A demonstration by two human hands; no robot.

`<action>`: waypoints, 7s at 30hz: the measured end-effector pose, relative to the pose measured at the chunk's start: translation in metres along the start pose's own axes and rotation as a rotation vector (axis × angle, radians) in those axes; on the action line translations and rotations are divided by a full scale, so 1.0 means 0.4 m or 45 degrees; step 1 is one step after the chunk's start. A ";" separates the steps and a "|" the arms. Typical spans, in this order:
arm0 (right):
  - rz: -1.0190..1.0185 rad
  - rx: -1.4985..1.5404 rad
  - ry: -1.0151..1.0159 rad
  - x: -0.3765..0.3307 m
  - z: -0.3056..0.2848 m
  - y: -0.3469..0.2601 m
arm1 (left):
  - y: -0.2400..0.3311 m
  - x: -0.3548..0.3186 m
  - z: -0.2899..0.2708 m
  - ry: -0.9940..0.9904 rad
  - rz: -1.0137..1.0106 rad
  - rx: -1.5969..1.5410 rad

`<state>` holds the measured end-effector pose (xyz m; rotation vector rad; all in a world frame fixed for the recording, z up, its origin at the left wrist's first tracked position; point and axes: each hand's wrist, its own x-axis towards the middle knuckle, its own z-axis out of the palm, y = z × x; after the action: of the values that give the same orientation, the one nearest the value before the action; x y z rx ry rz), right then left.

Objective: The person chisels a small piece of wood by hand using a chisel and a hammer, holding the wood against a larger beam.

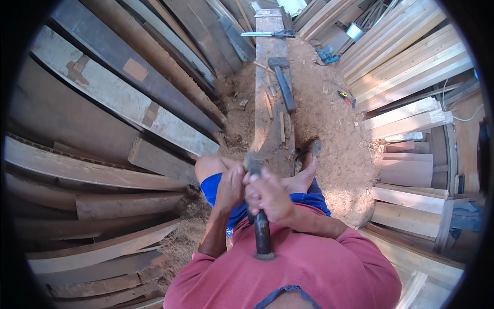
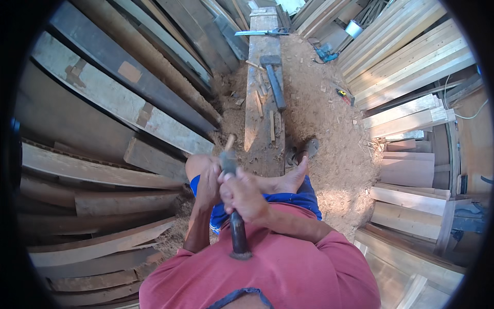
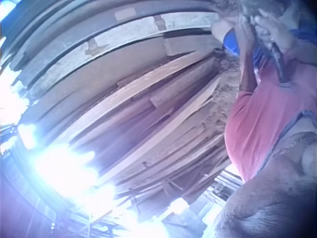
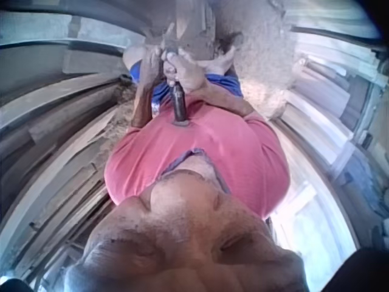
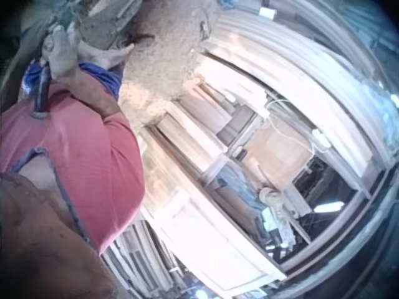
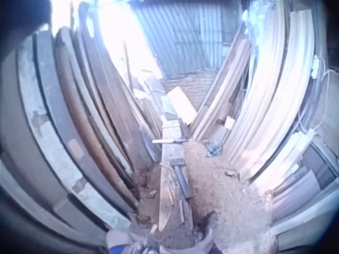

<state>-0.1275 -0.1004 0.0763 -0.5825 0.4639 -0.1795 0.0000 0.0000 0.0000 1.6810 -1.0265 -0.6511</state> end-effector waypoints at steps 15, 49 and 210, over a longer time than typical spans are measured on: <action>0.055 0.253 -0.005 0.074 -0.022 -0.030 | 0.006 0.108 0.020 0.120 -0.587 -1.257; 0.128 0.000 -0.105 0.016 0.019 -0.007 | 0.102 0.059 0.025 0.186 -0.041 -0.278; -0.356 -0.072 -0.007 -0.045 -0.012 -0.101 | 0.007 -0.101 0.039 -0.273 -0.315 -0.341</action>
<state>-0.1468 -0.1308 0.1024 -0.7021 0.3819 -0.4321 -0.0333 0.0272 -0.0051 1.5355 -0.8401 -1.1015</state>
